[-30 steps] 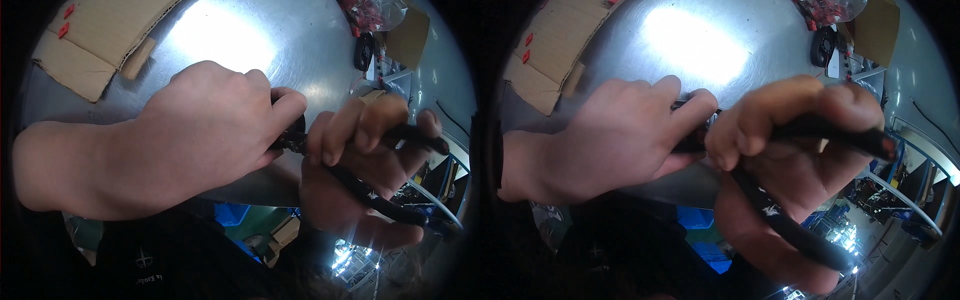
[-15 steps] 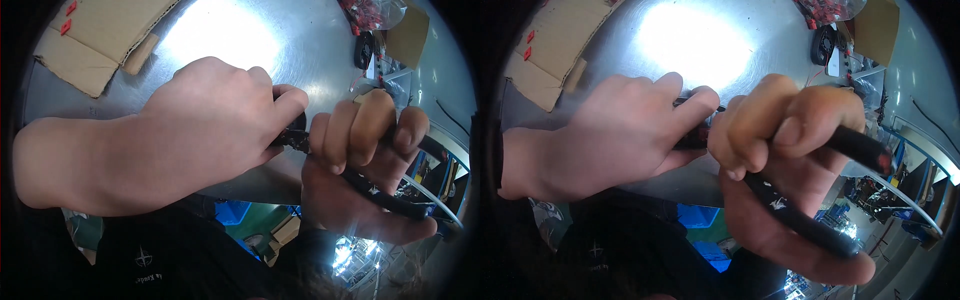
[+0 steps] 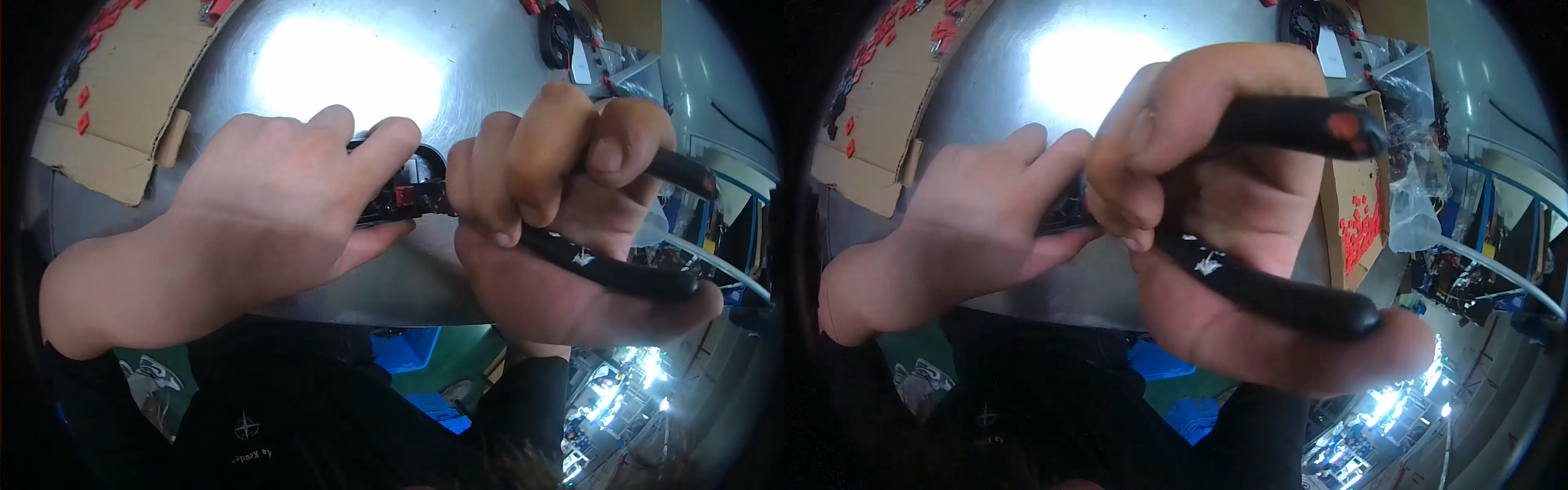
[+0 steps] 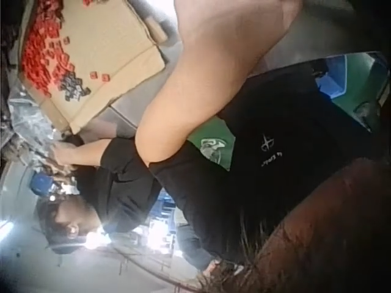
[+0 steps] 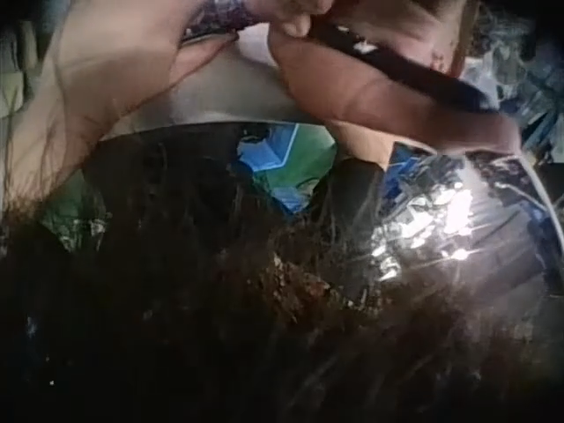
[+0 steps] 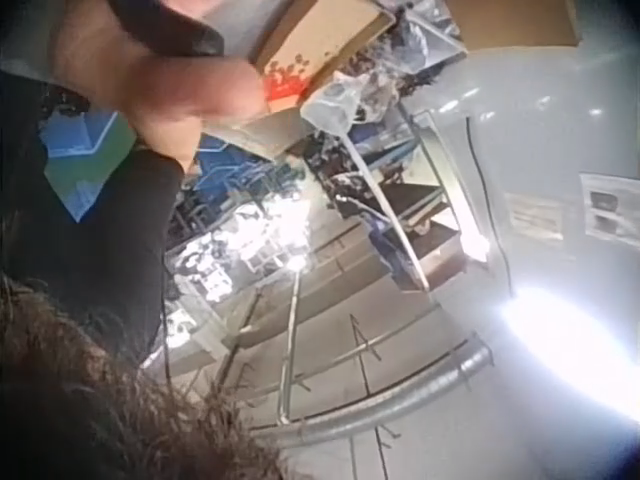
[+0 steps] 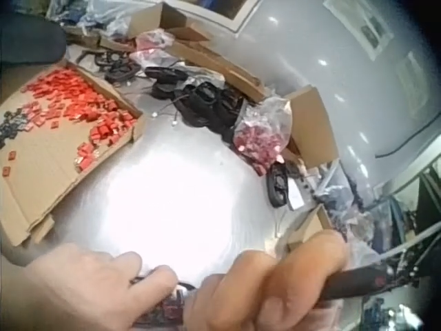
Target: Assemble small electronic devices by combining plastic housings with internal components and using pliers to secure parts.
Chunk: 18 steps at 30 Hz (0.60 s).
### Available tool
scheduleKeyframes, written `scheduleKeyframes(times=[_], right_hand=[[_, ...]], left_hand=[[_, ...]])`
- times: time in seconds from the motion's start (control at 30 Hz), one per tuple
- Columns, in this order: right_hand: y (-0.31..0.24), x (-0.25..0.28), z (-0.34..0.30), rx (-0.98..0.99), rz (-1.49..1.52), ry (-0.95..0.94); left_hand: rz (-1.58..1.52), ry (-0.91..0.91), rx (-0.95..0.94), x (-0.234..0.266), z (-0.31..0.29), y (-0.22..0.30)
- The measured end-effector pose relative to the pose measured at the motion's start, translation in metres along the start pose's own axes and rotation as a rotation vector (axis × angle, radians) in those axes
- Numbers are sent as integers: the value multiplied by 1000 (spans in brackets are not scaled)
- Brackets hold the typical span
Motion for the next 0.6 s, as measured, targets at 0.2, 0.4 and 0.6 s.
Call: scheduleKeyframes(times=[0.2,0.4,0.6], right_hand=[[-1,4,-1,13,48,-56],[2,-4,-4,2,28,-24],[0,-6,-6,-18,-14,21]], left_hand=[[8,-8,5,0,1,-1],[0,-1,2,1,-1,-1],[-37,1,-1,1,0,-1]])
Point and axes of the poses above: each hand's wrist, its own z-axis towards the middle knuckle, its own x-axis out of the back of the hand, y = z × x, the point moved 4 cm from there along z, towards the middle knuckle, and after that the axes turned 12 degrees about -z, right-handed, at the moved point
